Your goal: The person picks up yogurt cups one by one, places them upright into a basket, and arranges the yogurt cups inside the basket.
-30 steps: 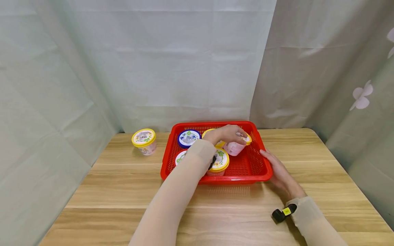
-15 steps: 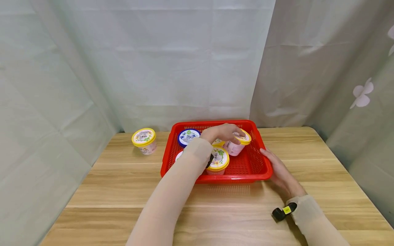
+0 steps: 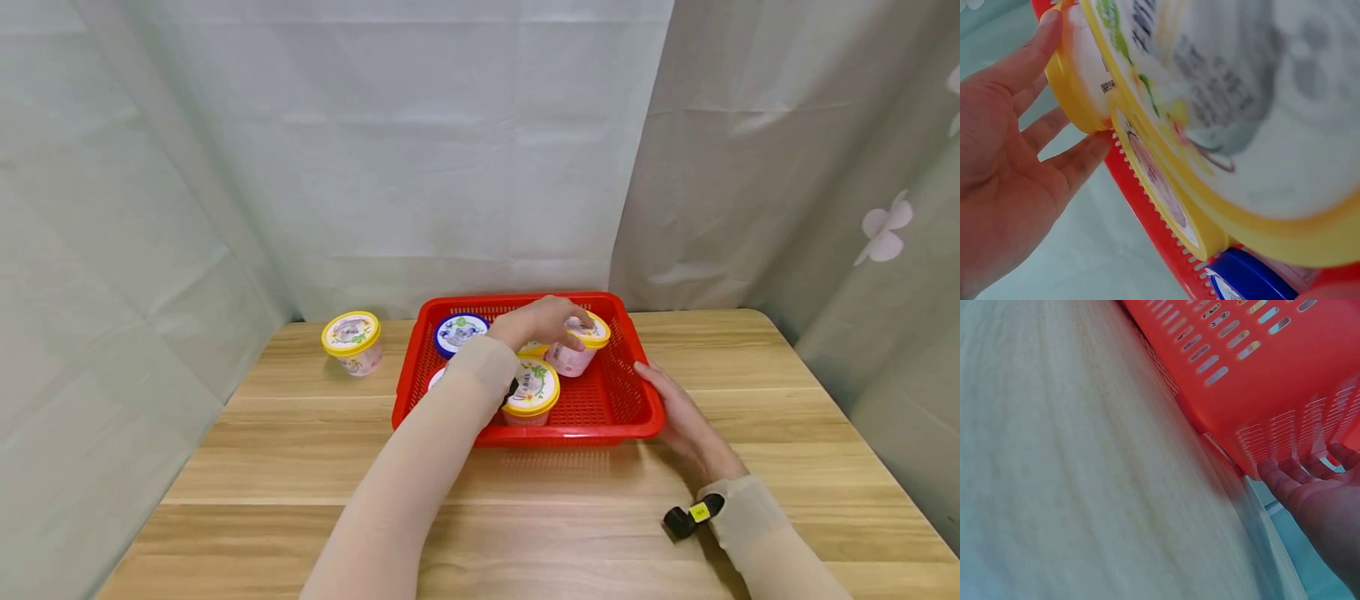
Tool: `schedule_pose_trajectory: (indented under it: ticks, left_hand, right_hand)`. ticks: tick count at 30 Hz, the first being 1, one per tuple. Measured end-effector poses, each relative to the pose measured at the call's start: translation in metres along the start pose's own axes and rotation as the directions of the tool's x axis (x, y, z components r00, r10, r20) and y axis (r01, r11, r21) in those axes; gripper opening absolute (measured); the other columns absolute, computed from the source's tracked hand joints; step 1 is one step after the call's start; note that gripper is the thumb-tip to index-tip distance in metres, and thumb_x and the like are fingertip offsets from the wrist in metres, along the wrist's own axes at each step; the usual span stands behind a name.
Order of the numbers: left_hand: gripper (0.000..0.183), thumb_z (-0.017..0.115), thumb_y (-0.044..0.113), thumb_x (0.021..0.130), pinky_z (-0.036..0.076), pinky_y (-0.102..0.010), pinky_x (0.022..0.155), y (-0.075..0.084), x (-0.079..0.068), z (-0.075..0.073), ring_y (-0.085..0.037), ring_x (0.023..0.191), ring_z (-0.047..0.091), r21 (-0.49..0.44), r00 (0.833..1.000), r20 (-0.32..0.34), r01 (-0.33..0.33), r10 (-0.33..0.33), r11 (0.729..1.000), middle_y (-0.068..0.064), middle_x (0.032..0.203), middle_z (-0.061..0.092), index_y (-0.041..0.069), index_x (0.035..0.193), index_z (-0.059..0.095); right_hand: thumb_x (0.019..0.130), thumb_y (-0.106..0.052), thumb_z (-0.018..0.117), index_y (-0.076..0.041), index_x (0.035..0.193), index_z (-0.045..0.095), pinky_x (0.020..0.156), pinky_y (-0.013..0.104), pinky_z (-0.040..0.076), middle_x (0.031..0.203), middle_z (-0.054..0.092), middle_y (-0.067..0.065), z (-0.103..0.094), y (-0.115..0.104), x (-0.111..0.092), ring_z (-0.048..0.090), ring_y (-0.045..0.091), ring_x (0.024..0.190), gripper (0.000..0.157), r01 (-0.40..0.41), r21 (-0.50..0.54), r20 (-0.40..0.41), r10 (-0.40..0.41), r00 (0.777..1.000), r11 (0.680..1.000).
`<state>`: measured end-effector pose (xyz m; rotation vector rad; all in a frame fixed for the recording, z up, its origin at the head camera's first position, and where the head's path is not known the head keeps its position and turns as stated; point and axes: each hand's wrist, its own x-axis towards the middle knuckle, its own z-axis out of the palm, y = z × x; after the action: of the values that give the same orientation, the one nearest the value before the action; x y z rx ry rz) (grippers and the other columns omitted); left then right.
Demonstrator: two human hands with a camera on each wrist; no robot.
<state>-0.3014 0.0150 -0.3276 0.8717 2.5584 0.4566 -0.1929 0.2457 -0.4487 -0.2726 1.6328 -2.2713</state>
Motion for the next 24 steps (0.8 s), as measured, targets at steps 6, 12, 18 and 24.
schedule_pose_trajectory:
  ticks: [6,12,18,24]
  left_hand:
    - [0.047,0.07,0.029,0.101,0.039,-0.044,0.118,0.003,-0.001,-0.0011,-0.022,0.14,0.044,0.032,0.999,0.034,-0.007,0.006,0.999,-0.002,0.154,0.052,0.024,0.147,0.062]
    - [0.046,0.062,0.023,0.105,0.036,-0.048,0.12,0.0019,-0.0059,-0.0073,-0.022,0.142,0.04,0.03,0.994,0.109,0.009,-0.012,1.0,-0.001,0.157,0.05,0.029,0.151,0.058]
    - [0.044,0.064,0.019,0.103,0.036,-0.048,0.119,0.0033,-0.0079,-0.009,-0.022,0.141,0.039,0.012,0.996,0.093,0.01,-0.011,1.0,0.0,0.155,0.051,0.029,0.147,0.062]
    - [0.041,0.066,0.018,0.103,0.037,-0.044,0.119,0.0041,-0.0058,-0.0057,-0.02,0.138,0.042,0.023,0.998,0.058,-0.029,0.028,0.999,0.001,0.152,0.054,0.025,0.144,0.065]
  right_hand:
    - [0.113,-0.041,0.039,-0.016,0.154,0.029,0.091,0.035,0.058,0.127,0.061,0.003,0.0002,-0.0002,0.0005,0.065,0.018,0.109,0.05,-0.014,-0.013,-0.01,0.014,1.0,1.0]
    - [0.113,-0.042,0.039,-0.016,0.156,0.027,0.093,0.036,0.058,0.13,0.06,0.003,0.0,-0.0006,0.0018,0.064,0.019,0.111,0.051,-0.023,-0.02,-0.016,0.023,1.0,1.0]
    - [0.113,-0.041,0.039,-0.016,0.157,0.025,0.092,0.036,0.058,0.13,0.06,0.004,-0.0015,-0.0018,0.002,0.064,0.019,0.111,0.053,-0.019,-0.018,-0.006,0.019,1.0,1.0]
    - [0.113,-0.04,0.037,-0.016,0.156,0.026,0.091,0.035,0.059,0.13,0.061,0.004,-0.002,-0.0005,0.0014,0.065,0.018,0.11,0.05,-0.007,-0.013,0.009,0.007,1.0,1.0]
